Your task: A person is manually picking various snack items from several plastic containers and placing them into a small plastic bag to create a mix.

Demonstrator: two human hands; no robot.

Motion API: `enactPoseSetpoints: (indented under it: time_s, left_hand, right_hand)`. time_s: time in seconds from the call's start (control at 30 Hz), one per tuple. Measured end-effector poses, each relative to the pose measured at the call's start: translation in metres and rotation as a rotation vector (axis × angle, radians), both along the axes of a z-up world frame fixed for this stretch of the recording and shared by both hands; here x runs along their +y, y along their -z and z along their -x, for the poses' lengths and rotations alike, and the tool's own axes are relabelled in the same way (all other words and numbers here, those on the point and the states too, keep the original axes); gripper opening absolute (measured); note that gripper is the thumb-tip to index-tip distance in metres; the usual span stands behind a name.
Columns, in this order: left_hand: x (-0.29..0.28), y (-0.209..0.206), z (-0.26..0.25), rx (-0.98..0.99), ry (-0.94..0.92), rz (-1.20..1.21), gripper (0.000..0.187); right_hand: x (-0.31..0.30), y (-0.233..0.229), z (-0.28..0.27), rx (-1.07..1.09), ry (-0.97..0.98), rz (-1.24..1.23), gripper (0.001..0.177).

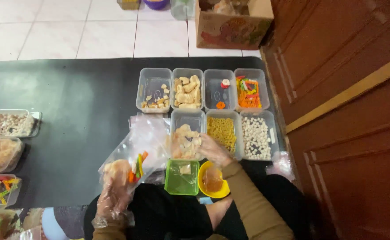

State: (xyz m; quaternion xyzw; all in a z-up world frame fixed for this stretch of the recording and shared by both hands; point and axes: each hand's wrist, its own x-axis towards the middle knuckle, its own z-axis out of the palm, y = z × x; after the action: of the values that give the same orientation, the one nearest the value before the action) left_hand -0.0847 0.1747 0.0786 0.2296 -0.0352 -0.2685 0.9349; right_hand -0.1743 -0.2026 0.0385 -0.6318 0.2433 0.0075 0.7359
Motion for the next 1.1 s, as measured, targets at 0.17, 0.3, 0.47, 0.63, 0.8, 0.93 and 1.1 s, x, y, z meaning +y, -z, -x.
enactPoseSetpoints:
  time_s: [0.17,0.3,0.47,0.63,0.8,0.93,1.1]
  left_hand:
    - [0.002,0.025,-0.024,0.350,-0.116,-0.328,0.049]
    - [-0.007,0.011,-0.038,0.392,-0.166,-0.438,0.055]
    - [0.000,0.033,-0.054,0.358,-0.122,-0.348,0.053]
    - [-0.015,0.007,-0.059,0.375,-0.123,-0.410,0.052]
    - [-0.032,-0.008,-0.065,0.345,-0.112,-0.442,0.062]
    - [-0.033,-0.015,-0.062,0.262,-0.090,-0.398,0.050]
    - [-0.033,-0.010,-0.063,0.306,-0.067,-0.455,0.055]
  right_hand:
    - [0.031,0.023,-0.068,0.159,0.034,-0.306,0.071]
    - [0.053,0.015,-0.090,0.543,-0.368,0.708,0.073]
    - [0.045,0.116,-0.090,0.210,-0.159,0.284,0.040]
    - [0.035,-0.018,-0.083,0.503,-0.090,0.035,0.061]
    - [0.010,0.047,-0.051,-0.017,0.185,-0.794,0.058]
    - [0.005,0.057,-0.046,-0.005,0.295,-0.942,0.045]
    - [0.001,0.056,-0.045,-0.035,0.278,-1.077,0.034]
